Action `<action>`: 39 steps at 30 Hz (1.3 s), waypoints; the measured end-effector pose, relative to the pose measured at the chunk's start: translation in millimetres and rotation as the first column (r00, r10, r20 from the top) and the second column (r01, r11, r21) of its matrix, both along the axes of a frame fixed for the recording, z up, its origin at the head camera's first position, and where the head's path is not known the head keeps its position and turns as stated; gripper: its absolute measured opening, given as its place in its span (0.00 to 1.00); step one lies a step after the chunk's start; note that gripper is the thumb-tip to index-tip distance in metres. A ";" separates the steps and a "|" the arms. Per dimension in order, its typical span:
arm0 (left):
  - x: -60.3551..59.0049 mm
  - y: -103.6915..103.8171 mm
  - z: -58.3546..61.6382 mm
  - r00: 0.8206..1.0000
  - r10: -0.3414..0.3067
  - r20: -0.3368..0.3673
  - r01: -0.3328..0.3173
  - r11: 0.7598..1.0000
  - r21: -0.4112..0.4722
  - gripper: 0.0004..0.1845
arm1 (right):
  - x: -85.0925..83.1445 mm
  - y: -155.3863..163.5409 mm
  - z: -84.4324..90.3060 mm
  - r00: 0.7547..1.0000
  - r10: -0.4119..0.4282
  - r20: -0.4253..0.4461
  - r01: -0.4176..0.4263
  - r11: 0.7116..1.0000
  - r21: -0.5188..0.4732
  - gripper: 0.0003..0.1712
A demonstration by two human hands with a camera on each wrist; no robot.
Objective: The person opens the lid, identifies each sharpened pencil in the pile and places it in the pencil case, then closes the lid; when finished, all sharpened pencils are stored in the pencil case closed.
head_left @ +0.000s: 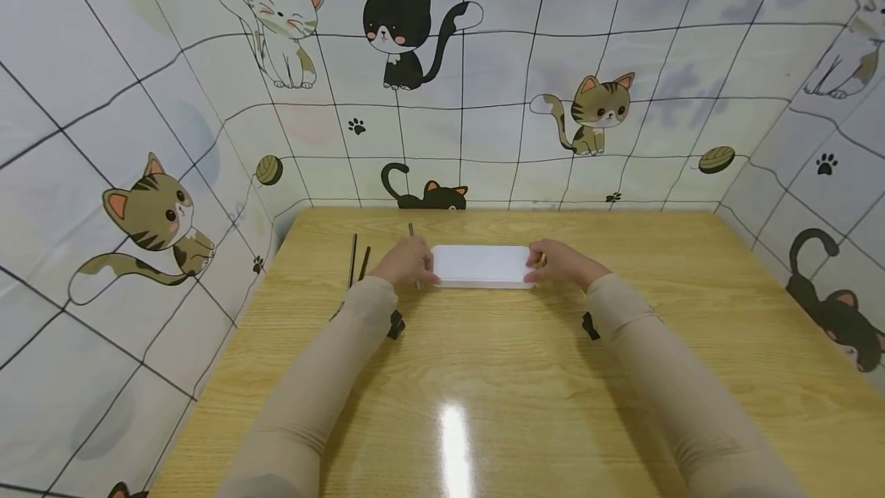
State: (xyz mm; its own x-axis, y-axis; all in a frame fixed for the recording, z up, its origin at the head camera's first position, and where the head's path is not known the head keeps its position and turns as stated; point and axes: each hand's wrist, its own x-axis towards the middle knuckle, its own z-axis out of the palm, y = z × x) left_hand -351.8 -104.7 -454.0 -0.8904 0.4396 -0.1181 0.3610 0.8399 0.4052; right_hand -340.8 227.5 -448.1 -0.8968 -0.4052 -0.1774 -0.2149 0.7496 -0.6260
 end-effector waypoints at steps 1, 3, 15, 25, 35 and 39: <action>-0.8 0.7 -1.2 1.000 0.009 -0.012 -0.009 1.000 0.000 0.15 | 0.5 -0.1 0.3 1.000 0.003 -0.003 -0.003 1.000 0.002 0.18; -2.4 1.5 -2.5 0.999 0.013 -0.040 -0.013 1.000 -0.003 0.15 | 1.7 -0.9 1.1 1.000 0.009 -0.007 -0.009 1.000 0.001 0.18; -4.5 -3.3 -3.1 1.000 -0.012 0.026 0.012 1.000 0.002 0.16 | 8.4 -5.2 -0.8 0.998 0.005 -0.055 -0.005 1.000 -0.011 0.15; -4.9 -4.7 -3.5 0.999 -0.010 0.044 0.010 1.000 -0.009 0.15 | 8.6 -2.7 -1.1 1.000 -0.011 -0.026 0.011 1.000 -0.019 0.16; 1.6 -4.9 -1.6 0.999 -0.022 0.046 0.022 1.000 0.000 0.16 | 7.1 0.4 -1.0 0.998 0.049 -0.033 -0.048 0.999 0.018 0.12; 1.6 -5.7 0.2 0.995 -0.057 0.083 0.056 0.998 0.018 0.18 | 6.2 3.0 1.3 0.995 0.089 -0.041 -0.086 0.994 0.067 0.07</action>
